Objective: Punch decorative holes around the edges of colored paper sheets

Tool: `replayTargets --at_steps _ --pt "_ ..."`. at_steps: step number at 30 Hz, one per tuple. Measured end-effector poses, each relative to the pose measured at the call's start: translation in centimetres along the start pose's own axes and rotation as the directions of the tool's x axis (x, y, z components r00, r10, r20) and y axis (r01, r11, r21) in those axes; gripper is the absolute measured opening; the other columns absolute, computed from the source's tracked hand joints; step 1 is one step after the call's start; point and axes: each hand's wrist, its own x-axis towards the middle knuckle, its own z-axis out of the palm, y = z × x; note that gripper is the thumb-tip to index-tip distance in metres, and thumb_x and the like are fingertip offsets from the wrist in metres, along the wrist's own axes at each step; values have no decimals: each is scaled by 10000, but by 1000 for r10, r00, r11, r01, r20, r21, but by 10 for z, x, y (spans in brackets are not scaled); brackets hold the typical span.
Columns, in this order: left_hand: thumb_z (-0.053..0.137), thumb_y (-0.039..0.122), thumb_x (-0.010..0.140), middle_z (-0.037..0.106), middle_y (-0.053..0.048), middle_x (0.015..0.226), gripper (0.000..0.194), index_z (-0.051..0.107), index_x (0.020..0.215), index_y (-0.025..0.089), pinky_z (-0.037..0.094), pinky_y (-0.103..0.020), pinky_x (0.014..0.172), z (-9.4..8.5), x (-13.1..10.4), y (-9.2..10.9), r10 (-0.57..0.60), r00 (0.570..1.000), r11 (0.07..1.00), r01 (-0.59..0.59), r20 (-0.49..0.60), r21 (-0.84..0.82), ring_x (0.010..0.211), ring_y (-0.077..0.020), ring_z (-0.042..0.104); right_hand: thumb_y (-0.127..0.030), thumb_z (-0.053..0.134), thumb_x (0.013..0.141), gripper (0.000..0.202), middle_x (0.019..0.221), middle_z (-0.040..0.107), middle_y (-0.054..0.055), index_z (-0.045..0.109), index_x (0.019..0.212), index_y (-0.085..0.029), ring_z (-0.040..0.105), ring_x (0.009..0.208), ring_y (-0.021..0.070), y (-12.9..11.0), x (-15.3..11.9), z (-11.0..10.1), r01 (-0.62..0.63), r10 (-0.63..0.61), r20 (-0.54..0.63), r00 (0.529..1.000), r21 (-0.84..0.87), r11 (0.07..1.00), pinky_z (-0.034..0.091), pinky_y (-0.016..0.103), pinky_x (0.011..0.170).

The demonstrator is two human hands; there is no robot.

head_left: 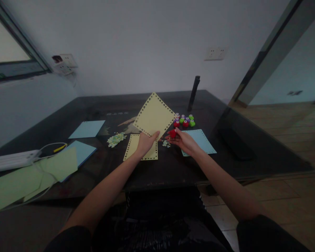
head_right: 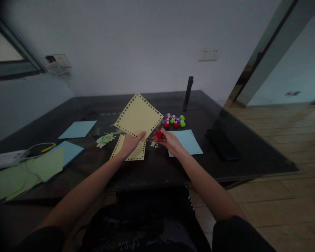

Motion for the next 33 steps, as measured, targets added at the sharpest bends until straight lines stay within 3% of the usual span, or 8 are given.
replayTargets --at_steps 12,19,25,29,33 --pt "614 215 771 693 -97 1052 379 600 1139 126 403 -371 1025 0 0 -1 -28 1000 1000 28 11 0 1087 -214 598 -410 513 875 286 874 702 82 614 809 -151 657 904 181 3 0 2 75 -82 -25 996 -202 976 490 344 879" --pt "623 204 761 691 -94 1058 376 610 1129 133 404 -364 1025 0 1 -2 -41 999 999 41 -5 -3 1092 -211 595 -420 585 810 255 885 681 58 630 853 -173 639 819 166 2 0 -1 115 -127 -37 991 -231 966 523 302 730" --pt "588 231 786 684 -97 1075 318 635 1086 137 421 -368 1008 1 1 -4 -55 998 998 55 20 15 1056 -215 615 -401 638 760 294 864 676 51 646 965 -191 587 650 118 0 0 -2 99 -120 -53 991 -296 950 470 238 564" --pt "559 259 804 707 -84 1001 321 626 1095 142 425 -381 1000 2 2 -9 -33 998 999 32 61 12 1020 -218 630 -398 685 717 345 828 667 30 639 1007 -216 579 614 109 -3 -4 -1 142 -144 14 990 -261 955 465 242 565" --pt "560 266 792 723 -73 918 306 632 1062 141 501 -376 892 2 2 -9 -93 993 996 93 74 -2 862 -220 678 -375 728 669 358 891 653 33 651 980 -216 606 681 121 -11 -9 1 173 -168 45 985 -192 966 481 257 616"
